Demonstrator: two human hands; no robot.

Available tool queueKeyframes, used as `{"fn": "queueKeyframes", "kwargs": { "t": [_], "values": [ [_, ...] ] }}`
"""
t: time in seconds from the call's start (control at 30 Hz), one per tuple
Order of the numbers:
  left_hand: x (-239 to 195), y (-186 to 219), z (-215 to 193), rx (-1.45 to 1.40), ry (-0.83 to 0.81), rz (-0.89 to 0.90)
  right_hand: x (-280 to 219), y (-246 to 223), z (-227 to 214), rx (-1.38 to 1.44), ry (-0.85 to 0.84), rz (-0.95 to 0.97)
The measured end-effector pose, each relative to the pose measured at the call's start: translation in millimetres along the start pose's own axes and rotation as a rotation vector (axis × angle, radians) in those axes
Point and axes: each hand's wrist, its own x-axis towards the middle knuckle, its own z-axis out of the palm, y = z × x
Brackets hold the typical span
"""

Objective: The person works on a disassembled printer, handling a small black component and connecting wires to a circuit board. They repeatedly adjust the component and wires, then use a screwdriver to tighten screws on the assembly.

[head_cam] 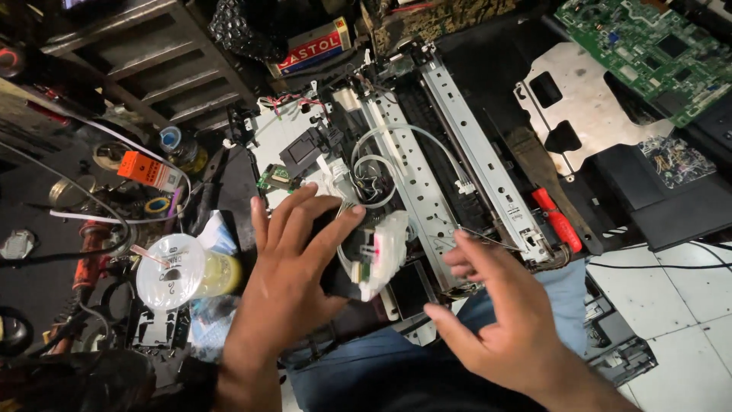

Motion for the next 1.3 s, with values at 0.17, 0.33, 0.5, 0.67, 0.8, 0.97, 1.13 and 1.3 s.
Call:
{"fn": "queueKeyframes", "kwargs": {
  "t": [0.17,0.33,0.5,0.67,0.8,0.97,1.13,1.3],
  "values": [
    [-16,4,7,0.077,0.083,0.007,6,-7,6,0.037,-0.045,0.096],
    [-14,20,5,0.138,0.176,0.079,1,-7,18,-0.027,-0.153,0.285],
    [-23,31,10,0.257,0.090,0.026,-6,-5,30,-0.048,-0.252,0.285],
    [-33,43,11,0.404,0.170,0.040,12,-18,26,0.071,-0.210,0.343],
    [-39,44,6,0.332,0.132,0.088,26,-35,25,0.231,-0.101,0.472],
    [-68,40,-2,-0.109,0.295,-0.116,29,-33,28,0.334,-0.095,0.494],
    [-66,40,-5,-0.597,0.566,-0.537,23,-32,31,0.246,-0.158,0.464],
    [-56,44,-9,-0.761,0.403,-0.568,23,-36,34,0.301,-0.114,0.501]
  ]
}}
